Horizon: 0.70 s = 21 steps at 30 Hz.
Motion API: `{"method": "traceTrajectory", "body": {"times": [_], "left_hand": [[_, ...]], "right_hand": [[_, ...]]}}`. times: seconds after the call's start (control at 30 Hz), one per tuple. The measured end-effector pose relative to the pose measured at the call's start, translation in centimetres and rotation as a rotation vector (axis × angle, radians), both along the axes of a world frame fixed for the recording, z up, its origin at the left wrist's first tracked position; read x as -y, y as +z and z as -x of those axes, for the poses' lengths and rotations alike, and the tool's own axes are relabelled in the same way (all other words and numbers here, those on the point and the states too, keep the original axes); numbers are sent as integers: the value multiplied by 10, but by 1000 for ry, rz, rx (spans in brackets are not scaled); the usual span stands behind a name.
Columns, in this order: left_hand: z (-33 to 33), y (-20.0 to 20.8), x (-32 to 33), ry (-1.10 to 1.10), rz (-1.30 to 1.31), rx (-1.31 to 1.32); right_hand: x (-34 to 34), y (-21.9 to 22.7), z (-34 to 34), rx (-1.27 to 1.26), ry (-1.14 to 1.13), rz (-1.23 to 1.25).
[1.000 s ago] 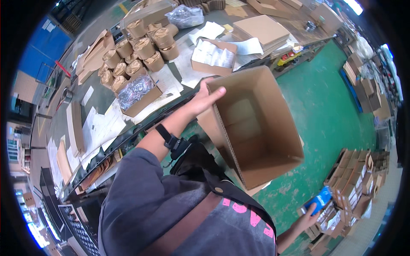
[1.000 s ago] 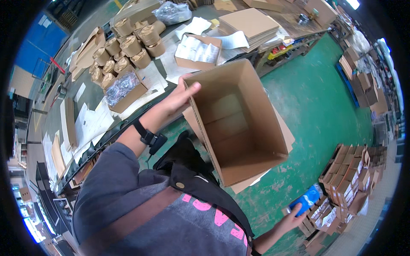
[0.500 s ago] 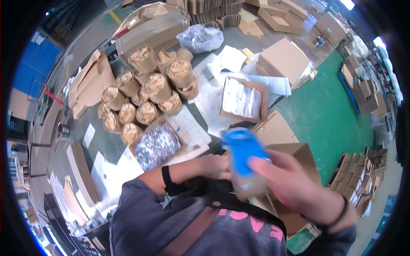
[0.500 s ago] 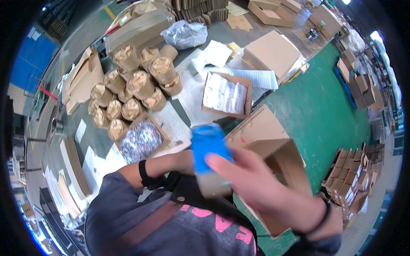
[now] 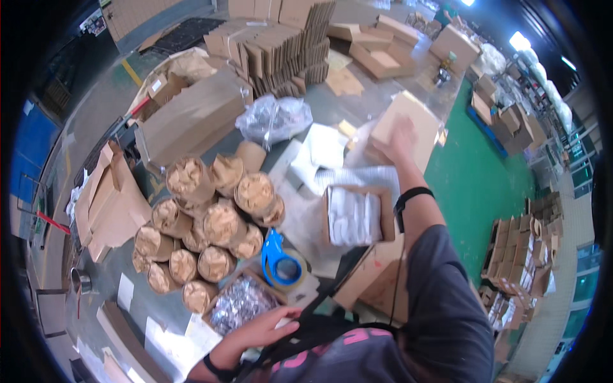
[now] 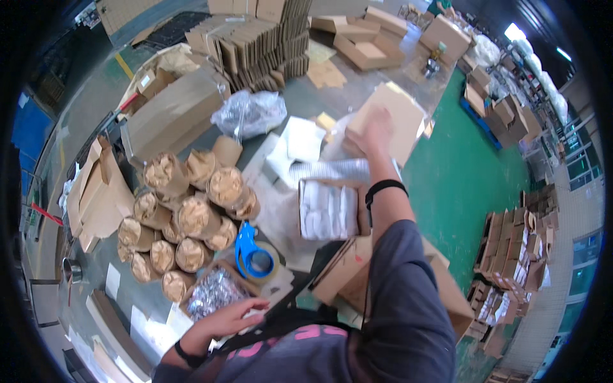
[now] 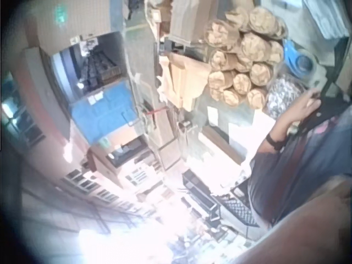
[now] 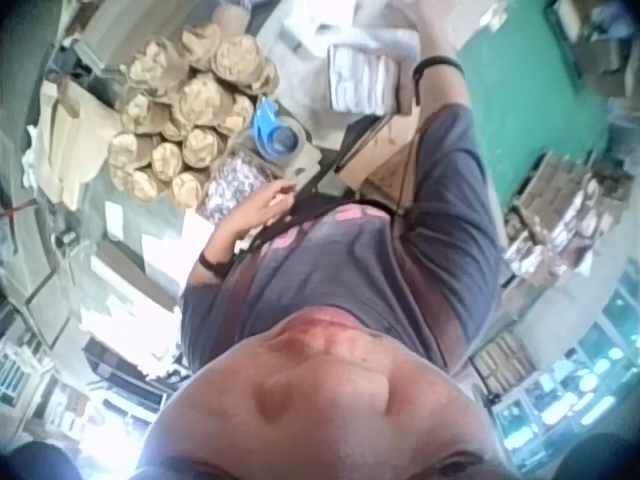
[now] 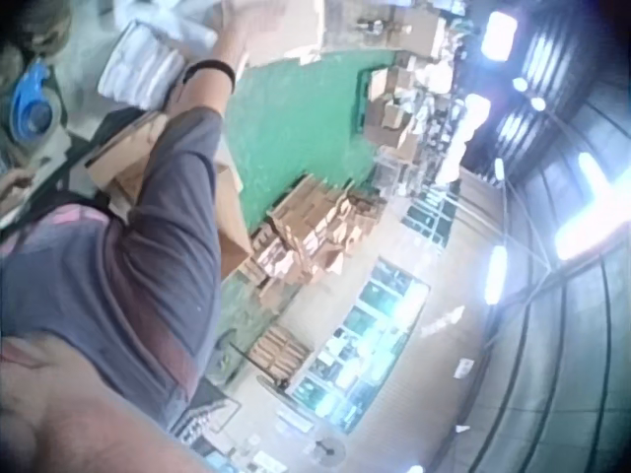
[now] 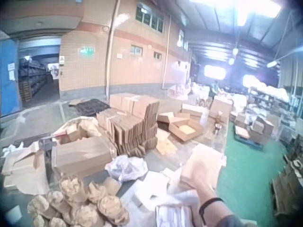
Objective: Packing metal parts into cardboard boxes, sealing them with tape, and stacking them on a pallet.
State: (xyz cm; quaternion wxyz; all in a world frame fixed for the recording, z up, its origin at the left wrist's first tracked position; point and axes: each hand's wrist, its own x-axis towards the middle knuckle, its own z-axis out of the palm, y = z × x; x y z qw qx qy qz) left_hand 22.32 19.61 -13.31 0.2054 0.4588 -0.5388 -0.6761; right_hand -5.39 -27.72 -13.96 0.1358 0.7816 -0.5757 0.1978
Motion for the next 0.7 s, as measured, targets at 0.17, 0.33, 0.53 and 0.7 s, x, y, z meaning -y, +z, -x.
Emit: {"method": "traceTrajectory", "body": {"times": [0.17,0.33,0.53,0.7], "left_hand": [[-14,8,-22,206,-239,-106],[18,15,32,-106,-54,-111],[122,45,101,-501,448,-137],[232,55,74,-685,1049,-44]], "right_hand": [[11,-28,28,-224,-244,-551],[-44,73,32,-48,-206,-280],[-256,270,184,708,-81,-20],[-504,240,344,1595,-395,-296]]}}
